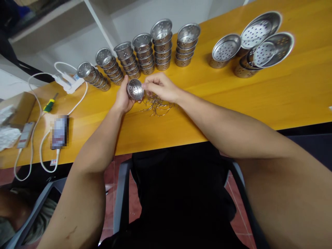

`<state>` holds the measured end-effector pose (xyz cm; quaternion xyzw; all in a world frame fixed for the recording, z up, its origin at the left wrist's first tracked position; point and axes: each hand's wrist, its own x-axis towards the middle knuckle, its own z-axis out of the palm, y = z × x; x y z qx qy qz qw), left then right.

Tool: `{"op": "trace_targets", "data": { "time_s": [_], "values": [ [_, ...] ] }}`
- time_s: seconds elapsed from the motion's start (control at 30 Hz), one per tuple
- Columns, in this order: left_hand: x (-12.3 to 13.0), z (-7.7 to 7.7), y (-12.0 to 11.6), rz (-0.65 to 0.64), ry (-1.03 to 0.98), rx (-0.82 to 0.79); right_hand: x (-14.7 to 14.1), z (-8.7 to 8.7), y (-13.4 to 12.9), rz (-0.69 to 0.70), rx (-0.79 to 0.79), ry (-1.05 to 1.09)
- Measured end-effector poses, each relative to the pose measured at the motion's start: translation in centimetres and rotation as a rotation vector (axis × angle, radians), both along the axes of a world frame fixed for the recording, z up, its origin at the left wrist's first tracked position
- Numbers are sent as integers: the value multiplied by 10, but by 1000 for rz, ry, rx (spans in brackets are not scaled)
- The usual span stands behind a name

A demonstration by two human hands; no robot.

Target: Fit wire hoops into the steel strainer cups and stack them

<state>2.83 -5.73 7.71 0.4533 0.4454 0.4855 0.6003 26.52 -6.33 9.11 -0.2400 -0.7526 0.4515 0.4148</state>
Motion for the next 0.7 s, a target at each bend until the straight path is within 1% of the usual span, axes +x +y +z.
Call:
{"op": "trace_targets", "data": {
  "time_s": [0.07,0.17,0.27,0.4,0.43,0.5,0.6,0.7],
  "values": [
    [-4,0,4,21,6,21,9,3,0,8,88,-69],
    [-9,-2,8,78,23,70,12,2,-3,-10,216,-258],
    [-13,-6,8,54,32,144,11,-3,-4,-64,251,-379],
    [-17,-10,5,-49,56,214,11,-9,-2,-254,274,-355],
    [-17,-12,5,-68,59,232,11,-10,-2,-283,287,-343],
    [-18,-13,4,-106,57,263,10,-11,-3,-289,307,-332],
    [-17,-14,0,-155,42,282,6,-10,-4,-245,316,-320],
    [-14,-9,-6,-175,30,256,10,-1,-1,-247,340,-291]
  ]
}}
